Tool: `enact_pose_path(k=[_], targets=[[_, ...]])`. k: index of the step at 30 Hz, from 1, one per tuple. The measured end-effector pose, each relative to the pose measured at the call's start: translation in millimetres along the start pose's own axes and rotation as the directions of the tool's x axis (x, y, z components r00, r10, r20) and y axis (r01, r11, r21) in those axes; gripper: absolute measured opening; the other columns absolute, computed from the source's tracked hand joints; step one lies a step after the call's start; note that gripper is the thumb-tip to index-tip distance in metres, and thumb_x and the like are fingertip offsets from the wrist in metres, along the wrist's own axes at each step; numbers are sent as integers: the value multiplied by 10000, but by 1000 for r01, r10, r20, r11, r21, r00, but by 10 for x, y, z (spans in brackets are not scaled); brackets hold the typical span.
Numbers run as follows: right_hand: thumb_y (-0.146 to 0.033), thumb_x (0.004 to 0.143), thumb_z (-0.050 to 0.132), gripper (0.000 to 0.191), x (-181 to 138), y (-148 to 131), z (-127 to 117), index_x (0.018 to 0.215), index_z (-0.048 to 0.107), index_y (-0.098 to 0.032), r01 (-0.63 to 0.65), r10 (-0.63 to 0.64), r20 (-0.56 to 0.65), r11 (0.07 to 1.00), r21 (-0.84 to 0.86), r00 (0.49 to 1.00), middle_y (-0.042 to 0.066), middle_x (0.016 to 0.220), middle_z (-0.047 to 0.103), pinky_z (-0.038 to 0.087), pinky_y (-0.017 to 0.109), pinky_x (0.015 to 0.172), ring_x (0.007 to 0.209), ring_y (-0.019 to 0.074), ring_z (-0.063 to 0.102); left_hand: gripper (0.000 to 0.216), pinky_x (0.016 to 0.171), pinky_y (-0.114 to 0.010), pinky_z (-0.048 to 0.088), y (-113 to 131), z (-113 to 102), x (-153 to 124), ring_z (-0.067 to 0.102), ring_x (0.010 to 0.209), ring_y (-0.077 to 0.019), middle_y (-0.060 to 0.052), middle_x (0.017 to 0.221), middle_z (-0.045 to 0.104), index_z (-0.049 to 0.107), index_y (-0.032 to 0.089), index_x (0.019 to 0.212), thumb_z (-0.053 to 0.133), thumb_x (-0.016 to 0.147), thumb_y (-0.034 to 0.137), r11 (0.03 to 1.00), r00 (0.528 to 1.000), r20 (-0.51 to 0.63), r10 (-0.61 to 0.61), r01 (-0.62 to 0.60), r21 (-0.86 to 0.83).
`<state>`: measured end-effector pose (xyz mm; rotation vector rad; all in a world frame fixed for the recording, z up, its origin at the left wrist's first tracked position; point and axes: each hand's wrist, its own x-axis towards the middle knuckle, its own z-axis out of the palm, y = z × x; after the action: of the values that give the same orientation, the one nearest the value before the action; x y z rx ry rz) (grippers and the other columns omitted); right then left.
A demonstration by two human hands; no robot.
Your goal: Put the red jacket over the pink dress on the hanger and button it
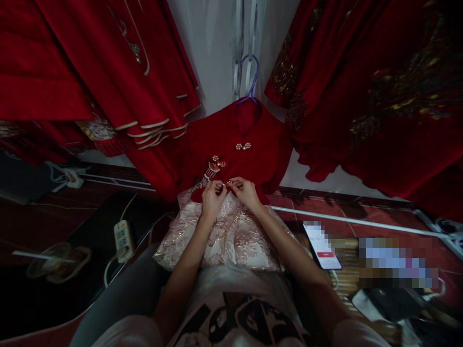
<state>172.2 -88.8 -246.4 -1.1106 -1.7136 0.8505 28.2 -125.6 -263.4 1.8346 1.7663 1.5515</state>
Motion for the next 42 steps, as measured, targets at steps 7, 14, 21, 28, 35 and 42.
enact_pose_path(k=[7, 14, 21, 28, 35, 42], targets=[[-287, 813, 648, 198, 12, 24, -12, 970, 712, -184, 45, -50, 55, 995, 94, 997, 39, 879, 741, 541, 244, 732, 761, 137, 684, 169, 674, -239, 556, -2, -6, -5, 657, 716, -123, -22, 781, 668, 619, 167, 862, 676, 711, 218, 913, 968, 7, -250, 239, -331], [-320, 796, 671, 234, 29, 30, -17, 978, 720, -182, 17, -29, 71, 984, 175, 997, 48, 924, 744, 545, 255, 759, 790, 144, 693, 185, 668, -233, 545, -41, 25, 14, 657, 692, -120, -23, 743, 676, 628, 156, 820, 686, 647, 186, 855, 942, 53, -333, 325, -404], [-327, 812, 656, 228, -31, -37, 39, 985, 728, -198, 34, -35, 7, 993, 112, 999, 39, 905, 748, 553, 260, 764, 781, 148, 700, 187, 653, -214, 529, -57, 53, 17, 647, 676, -108, -17, 728, 670, 621, 148, 798, 690, 628, 188, 813, 934, 93, -345, 347, -467], [-344, 827, 638, 236, -57, -63, 35, 998, 730, -211, 52, -52, 8, 998, 42, 999, 38, 929, 744, 560, 255, 706, 763, 151, 693, 203, 694, -246, 551, -53, 47, 11, 664, 699, -120, -38, 763, 698, 643, 139, 813, 710, 641, 222, 803, 939, 98, -329, 333, -495], [-325, 813, 652, 216, -49, -37, 37, 965, 728, -194, 55, -55, -11, 998, 41, 998, 34, 883, 744, 548, 240, 688, 722, 139, 681, 168, 719, -284, 560, -75, 20, 23, 676, 679, -138, -55, 747, 721, 682, 127, 769, 714, 617, 192, 804, 930, 131, -345, 364, -470], [-286, 837, 575, 179, -71, -13, 108, 965, 650, -184, 99, -101, -41, 994, -36, 994, 40, 869, 691, 517, 240, 671, 739, 136, 642, 146, 712, -277, 540, -153, -43, 30, 669, 712, -142, -52, 781, 715, 674, 143, 758, 704, 678, 261, 875, 958, 171, -229, 279, -396]])
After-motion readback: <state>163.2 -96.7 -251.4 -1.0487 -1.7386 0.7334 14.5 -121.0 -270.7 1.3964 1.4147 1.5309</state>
